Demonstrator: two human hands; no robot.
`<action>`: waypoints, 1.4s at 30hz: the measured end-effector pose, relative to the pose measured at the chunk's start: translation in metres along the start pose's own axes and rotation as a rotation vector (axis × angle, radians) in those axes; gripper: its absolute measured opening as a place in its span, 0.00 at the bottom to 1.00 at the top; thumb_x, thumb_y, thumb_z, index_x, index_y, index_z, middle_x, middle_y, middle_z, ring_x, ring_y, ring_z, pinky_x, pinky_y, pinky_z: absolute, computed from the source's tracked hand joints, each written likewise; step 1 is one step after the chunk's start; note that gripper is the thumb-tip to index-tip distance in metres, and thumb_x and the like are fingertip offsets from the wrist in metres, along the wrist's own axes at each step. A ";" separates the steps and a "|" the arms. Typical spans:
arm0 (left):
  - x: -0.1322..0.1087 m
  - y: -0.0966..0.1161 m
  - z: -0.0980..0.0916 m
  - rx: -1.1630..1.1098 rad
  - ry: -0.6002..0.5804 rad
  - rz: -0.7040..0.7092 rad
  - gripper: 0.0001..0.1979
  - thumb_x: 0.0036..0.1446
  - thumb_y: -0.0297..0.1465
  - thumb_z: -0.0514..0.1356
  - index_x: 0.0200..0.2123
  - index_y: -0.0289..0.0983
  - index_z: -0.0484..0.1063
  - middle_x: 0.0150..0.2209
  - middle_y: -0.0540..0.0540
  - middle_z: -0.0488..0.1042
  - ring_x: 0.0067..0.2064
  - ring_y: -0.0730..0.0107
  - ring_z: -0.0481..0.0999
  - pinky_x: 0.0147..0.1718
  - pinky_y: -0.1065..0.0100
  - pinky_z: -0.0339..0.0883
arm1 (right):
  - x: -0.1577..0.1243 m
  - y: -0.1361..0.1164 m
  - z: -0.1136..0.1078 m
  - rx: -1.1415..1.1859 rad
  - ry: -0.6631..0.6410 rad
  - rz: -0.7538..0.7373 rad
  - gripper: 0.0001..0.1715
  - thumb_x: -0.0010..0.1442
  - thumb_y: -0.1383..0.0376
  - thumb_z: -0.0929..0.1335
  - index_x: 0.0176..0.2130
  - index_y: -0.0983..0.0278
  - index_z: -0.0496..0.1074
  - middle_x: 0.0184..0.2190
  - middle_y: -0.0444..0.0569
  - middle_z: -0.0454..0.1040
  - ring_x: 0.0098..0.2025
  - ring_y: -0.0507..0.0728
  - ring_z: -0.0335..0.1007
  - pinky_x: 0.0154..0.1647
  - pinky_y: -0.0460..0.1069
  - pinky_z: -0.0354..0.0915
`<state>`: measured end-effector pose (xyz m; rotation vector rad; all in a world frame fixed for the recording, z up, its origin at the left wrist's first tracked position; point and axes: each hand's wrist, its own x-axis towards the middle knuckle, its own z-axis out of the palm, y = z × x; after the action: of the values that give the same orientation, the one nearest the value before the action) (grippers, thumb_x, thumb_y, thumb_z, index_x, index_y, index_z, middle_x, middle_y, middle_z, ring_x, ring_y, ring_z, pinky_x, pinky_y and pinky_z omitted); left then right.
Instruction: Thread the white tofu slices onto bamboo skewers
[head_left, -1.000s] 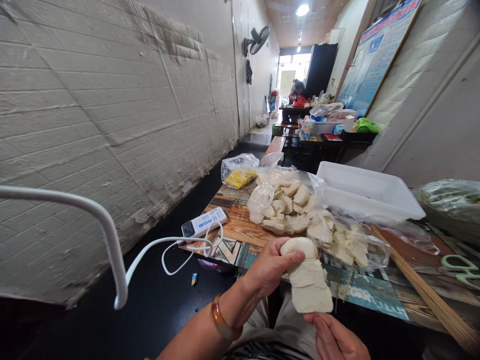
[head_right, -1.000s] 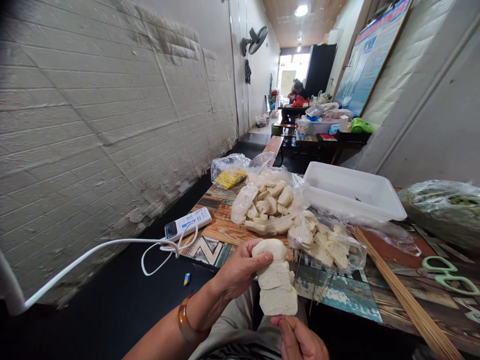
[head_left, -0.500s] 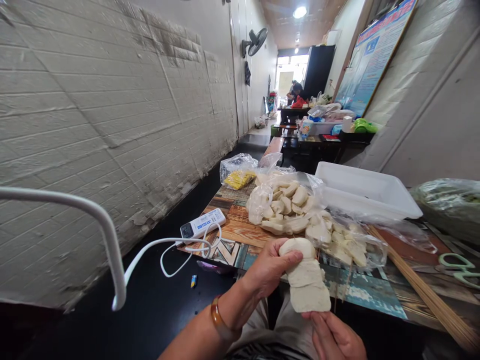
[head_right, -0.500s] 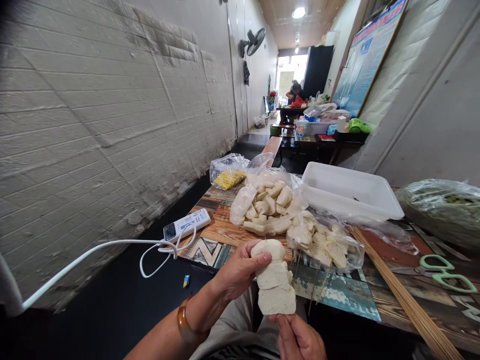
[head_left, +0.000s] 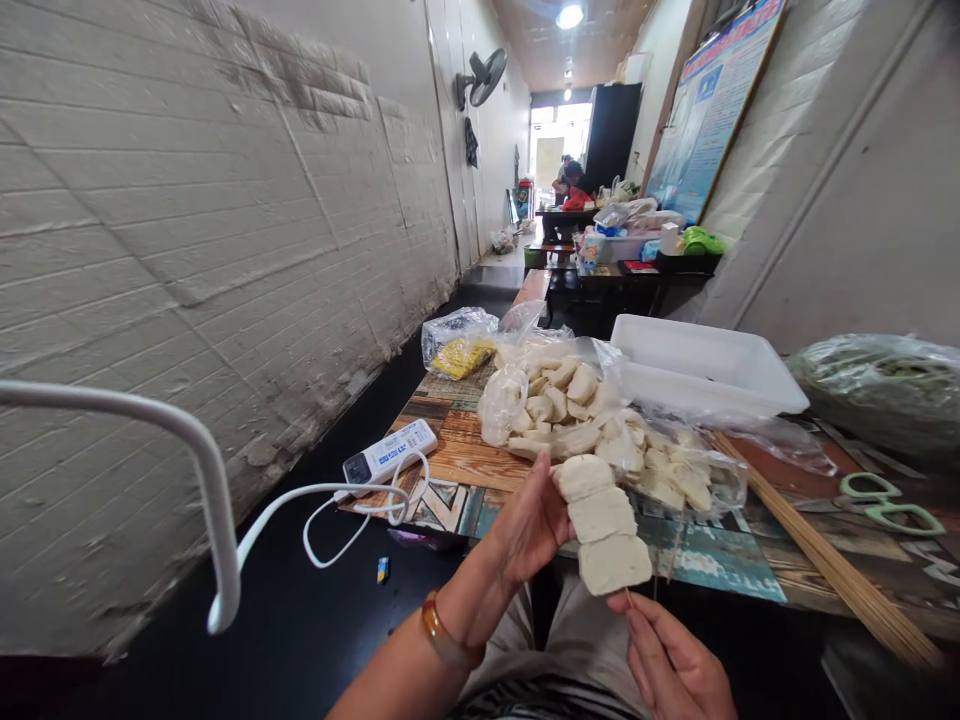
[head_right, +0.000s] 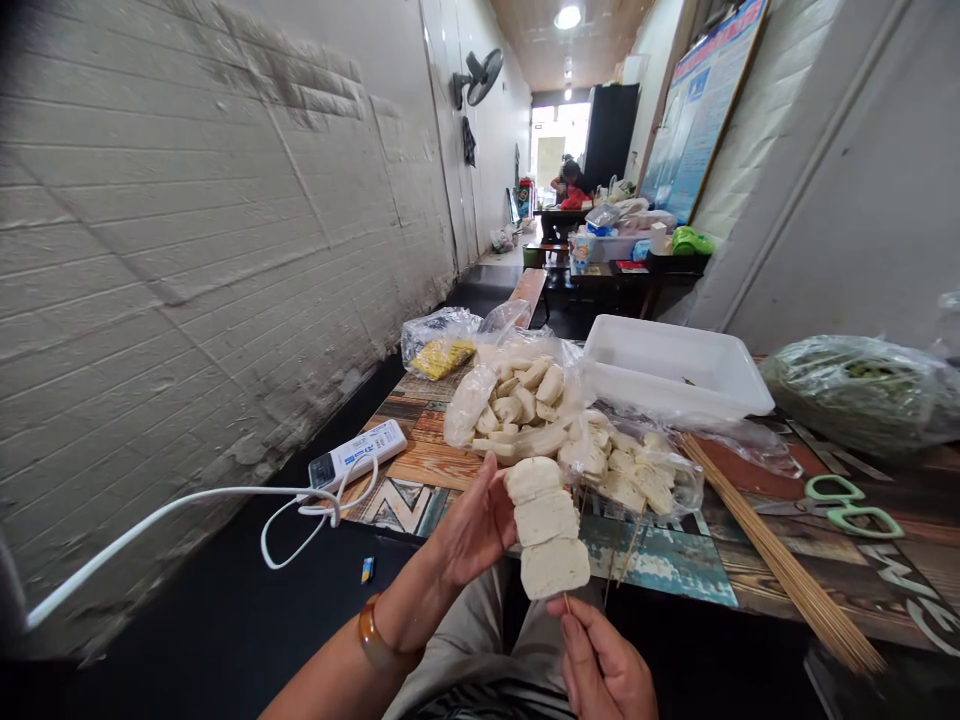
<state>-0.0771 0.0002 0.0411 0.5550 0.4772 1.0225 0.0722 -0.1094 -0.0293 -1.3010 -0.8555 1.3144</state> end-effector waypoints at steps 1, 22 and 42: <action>0.001 -0.001 -0.001 -0.029 -0.016 -0.008 0.30 0.57 0.53 0.57 0.47 0.31 0.75 0.40 0.37 0.80 0.44 0.58 0.79 0.43 0.63 0.71 | 0.001 0.000 0.000 0.013 0.006 -0.006 0.29 0.52 0.45 0.72 0.37 0.67 0.79 0.10 0.36 0.55 0.13 0.47 0.46 0.14 0.44 0.44; 0.033 -0.009 0.019 0.505 0.031 0.062 0.23 0.54 0.45 0.64 0.45 0.34 0.75 0.41 0.38 0.79 0.39 0.62 0.76 0.41 0.63 0.68 | 0.008 -0.021 -0.075 0.159 0.333 -0.070 0.26 0.52 0.47 0.73 0.40 0.65 0.79 0.14 0.36 0.57 0.17 0.46 0.49 0.15 0.42 0.47; 0.185 -0.025 0.081 2.332 -0.260 0.448 0.09 0.59 0.26 0.55 0.36 0.35 0.75 0.42 0.38 0.74 0.49 0.55 0.70 0.50 0.57 0.61 | 0.012 -0.017 -0.082 0.232 0.123 0.038 0.26 0.56 0.45 0.70 0.36 0.66 0.74 0.12 0.32 0.53 0.14 0.44 0.41 0.14 0.43 0.39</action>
<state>0.0714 0.1380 0.0664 2.8793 1.2221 0.2756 0.1570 -0.1086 -0.0280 -1.2052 -0.5768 1.3075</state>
